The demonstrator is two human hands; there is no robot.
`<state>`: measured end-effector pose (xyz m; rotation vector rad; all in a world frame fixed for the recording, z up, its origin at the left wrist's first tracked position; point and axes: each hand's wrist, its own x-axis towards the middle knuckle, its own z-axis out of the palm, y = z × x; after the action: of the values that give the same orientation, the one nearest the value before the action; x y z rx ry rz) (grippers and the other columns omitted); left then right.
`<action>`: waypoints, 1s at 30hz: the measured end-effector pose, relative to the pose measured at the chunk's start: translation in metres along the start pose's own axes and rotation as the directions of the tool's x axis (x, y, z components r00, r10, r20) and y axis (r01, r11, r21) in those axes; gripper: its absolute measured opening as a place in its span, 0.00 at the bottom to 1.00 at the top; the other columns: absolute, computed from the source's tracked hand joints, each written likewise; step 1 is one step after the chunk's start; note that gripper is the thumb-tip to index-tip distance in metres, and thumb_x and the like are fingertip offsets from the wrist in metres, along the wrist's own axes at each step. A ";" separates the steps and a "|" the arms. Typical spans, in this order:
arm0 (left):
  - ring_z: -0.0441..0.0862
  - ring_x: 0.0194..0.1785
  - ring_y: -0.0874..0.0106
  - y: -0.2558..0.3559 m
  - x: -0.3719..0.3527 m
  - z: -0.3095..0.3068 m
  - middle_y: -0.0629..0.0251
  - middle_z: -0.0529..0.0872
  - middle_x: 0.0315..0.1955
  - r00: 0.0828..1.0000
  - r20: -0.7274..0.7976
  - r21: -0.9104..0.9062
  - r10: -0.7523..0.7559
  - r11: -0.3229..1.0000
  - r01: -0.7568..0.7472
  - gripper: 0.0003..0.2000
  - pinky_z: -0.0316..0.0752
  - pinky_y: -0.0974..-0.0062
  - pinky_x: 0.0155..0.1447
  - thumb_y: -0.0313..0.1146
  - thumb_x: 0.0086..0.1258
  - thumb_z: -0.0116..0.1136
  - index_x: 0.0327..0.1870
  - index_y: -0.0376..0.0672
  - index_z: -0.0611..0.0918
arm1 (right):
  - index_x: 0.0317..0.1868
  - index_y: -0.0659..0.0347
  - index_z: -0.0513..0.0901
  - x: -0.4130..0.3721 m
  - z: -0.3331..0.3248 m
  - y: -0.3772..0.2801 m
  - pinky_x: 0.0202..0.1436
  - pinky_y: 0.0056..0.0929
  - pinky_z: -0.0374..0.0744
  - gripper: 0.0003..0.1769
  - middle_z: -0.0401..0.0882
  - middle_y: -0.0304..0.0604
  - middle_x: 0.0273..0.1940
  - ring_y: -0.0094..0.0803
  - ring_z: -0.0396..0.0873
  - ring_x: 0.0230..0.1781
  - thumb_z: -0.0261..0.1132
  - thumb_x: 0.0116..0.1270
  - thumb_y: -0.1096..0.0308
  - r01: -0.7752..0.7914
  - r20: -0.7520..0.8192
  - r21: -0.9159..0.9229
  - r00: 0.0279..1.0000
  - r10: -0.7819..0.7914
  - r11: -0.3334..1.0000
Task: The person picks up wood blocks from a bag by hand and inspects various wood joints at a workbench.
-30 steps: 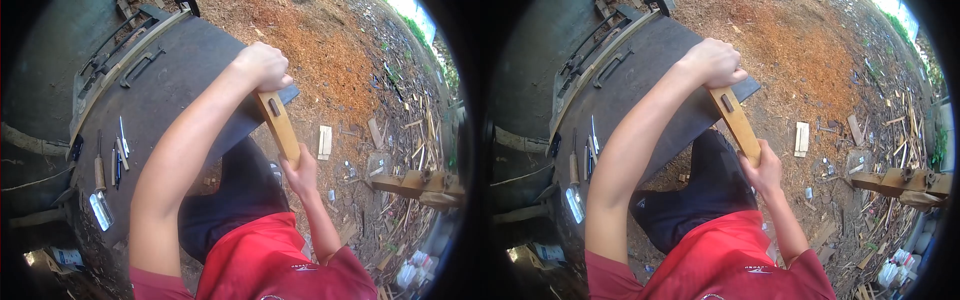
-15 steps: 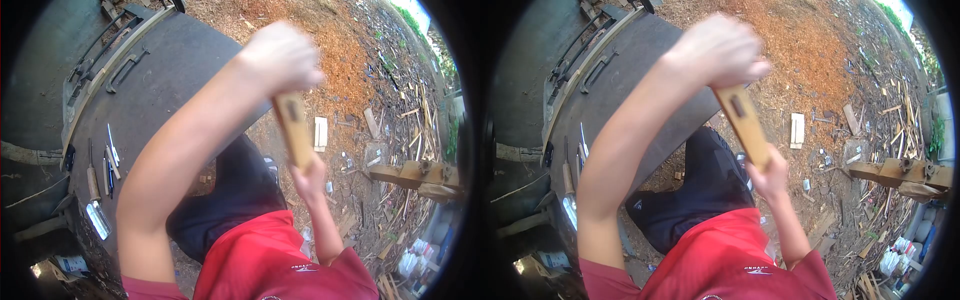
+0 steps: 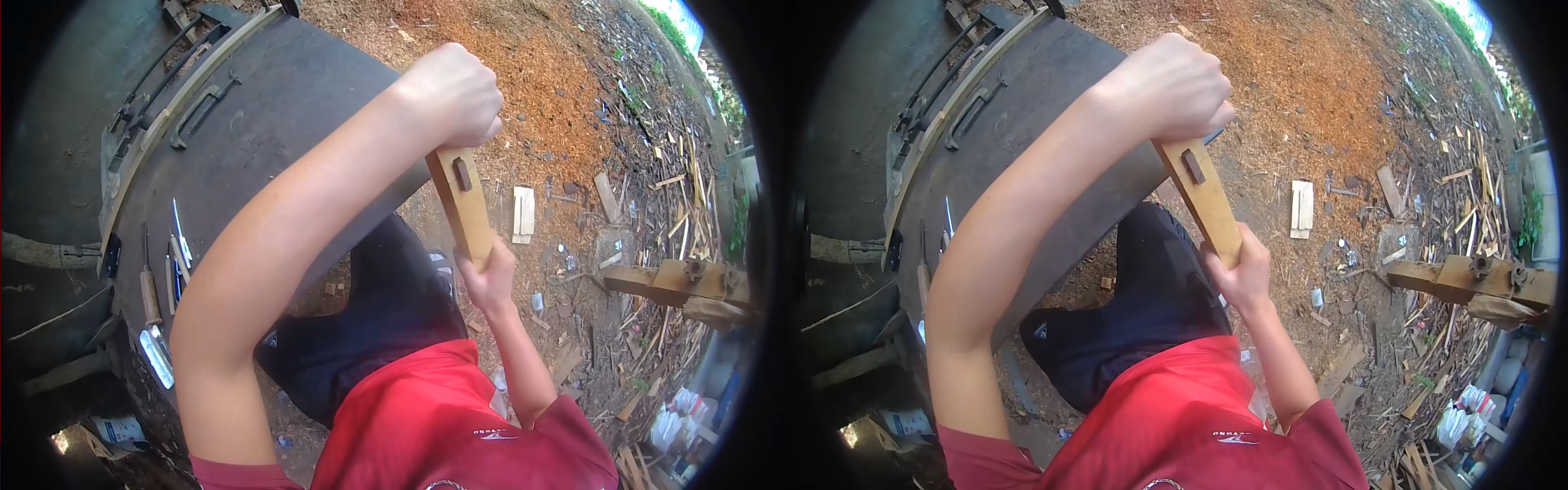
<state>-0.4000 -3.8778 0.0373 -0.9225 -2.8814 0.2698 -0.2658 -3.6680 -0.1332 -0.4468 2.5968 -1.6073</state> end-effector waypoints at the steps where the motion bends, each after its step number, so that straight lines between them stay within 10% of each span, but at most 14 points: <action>1: 0.86 0.27 0.52 0.002 0.001 -0.001 0.53 0.86 0.20 0.999 0.037 0.010 0.000 1.000 0.000 0.24 0.81 0.56 0.37 0.45 0.74 0.49 0.19 0.41 0.86 | 0.51 0.64 0.85 -0.002 0.000 0.002 0.47 0.41 0.84 0.19 0.88 0.54 0.41 0.51 0.89 0.42 0.75 0.61 0.65 0.007 -0.004 -0.016 1.000 -0.007 1.000; 20: 0.88 0.31 0.52 0.003 -0.004 0.033 0.52 0.88 0.24 0.989 0.133 -0.203 -0.060 0.975 0.087 0.24 0.85 0.55 0.43 0.44 0.73 0.47 0.23 0.38 0.88 | 0.51 0.64 0.85 -0.013 0.006 0.012 0.48 0.41 0.83 0.20 0.87 0.54 0.40 0.50 0.89 0.42 0.75 0.61 0.64 -0.075 0.036 -0.039 0.996 0.076 0.996; 30: 0.89 0.30 0.56 0.033 0.000 -0.069 0.57 0.87 0.21 0.999 -0.049 -0.085 0.001 0.996 -0.005 0.19 0.86 0.59 0.39 0.42 0.71 0.53 0.23 0.43 0.89 | 0.53 0.66 0.86 -0.019 -0.049 -0.020 0.49 0.38 0.84 0.21 0.89 0.53 0.44 0.46 0.90 0.42 0.75 0.59 0.68 0.009 -0.024 -0.032 1.000 -0.010 0.999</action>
<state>-0.3707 -3.8418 0.0981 -0.9328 -2.8664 0.1242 -0.2531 -3.6289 -0.0954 -0.4450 2.6458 -1.5863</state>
